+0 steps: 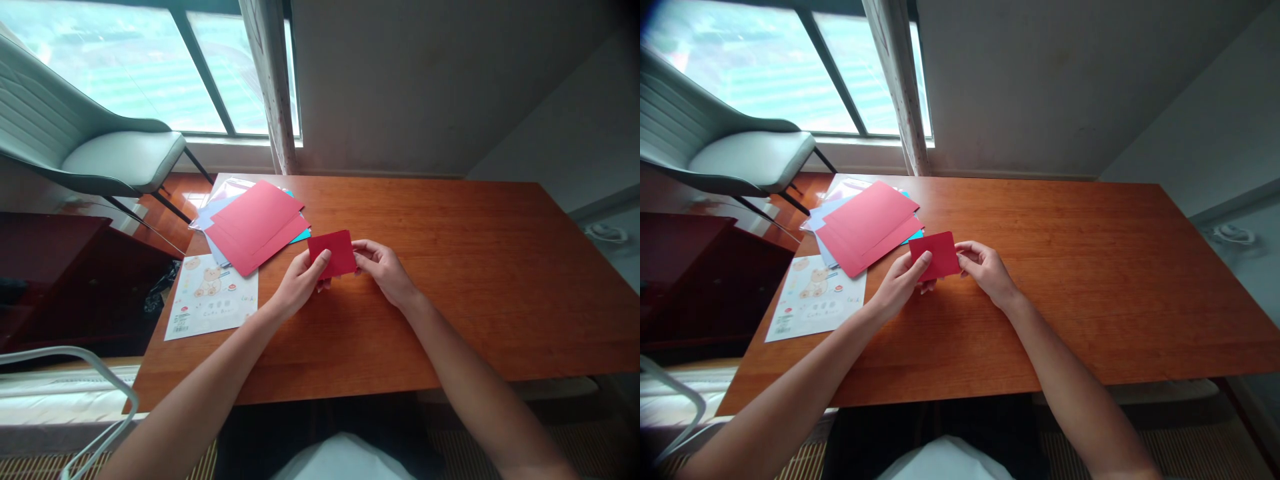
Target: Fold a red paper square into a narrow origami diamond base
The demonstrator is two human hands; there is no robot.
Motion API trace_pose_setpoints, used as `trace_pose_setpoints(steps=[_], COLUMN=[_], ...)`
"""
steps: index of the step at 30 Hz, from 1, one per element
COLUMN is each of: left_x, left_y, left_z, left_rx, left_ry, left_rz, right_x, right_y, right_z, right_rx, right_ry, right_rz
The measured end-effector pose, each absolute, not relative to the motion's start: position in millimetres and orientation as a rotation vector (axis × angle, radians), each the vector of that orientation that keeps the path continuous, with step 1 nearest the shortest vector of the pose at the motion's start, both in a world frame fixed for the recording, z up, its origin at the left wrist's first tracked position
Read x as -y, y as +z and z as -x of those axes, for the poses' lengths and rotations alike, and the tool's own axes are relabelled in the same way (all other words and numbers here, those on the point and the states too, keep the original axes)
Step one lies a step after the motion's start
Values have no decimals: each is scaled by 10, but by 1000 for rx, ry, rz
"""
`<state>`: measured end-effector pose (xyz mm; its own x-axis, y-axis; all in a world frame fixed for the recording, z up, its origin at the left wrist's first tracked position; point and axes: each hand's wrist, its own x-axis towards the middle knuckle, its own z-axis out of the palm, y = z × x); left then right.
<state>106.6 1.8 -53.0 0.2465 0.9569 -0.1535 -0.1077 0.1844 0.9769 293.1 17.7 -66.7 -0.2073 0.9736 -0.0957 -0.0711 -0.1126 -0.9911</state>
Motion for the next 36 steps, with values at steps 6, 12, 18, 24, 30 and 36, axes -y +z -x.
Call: trace_pose_setpoints(steps=[6,12,18,24,30,36], left_x=[-25,-23,-40,-29,-19,-50], left_y=[-572,-661,-692,-672,-612,-620], left_z=[-1084,-1074,-1040,-1033,-1030,-1015], left_rx=[-1072,-1417,-1468,-1413,-1379,-1352], left_ry=[1053,1092,1189,1239,1221,1293], left_rz=[-1201,-1637,-1752,-1806,-1785,-1472], right_x=[-203,-205,-188,-200,-186,-209], right_y=[-701,-711,-696,-708,-708,-751], right_z=[-2933,-2926,-2923,-2927,-2925,-2958], right_rx=[1170,1117,1179,1193,1217,1238], right_ry=[1306,1232,1228,1193,1169,1099], right_rz=[1124,1122,1128,1162,1164,1225])
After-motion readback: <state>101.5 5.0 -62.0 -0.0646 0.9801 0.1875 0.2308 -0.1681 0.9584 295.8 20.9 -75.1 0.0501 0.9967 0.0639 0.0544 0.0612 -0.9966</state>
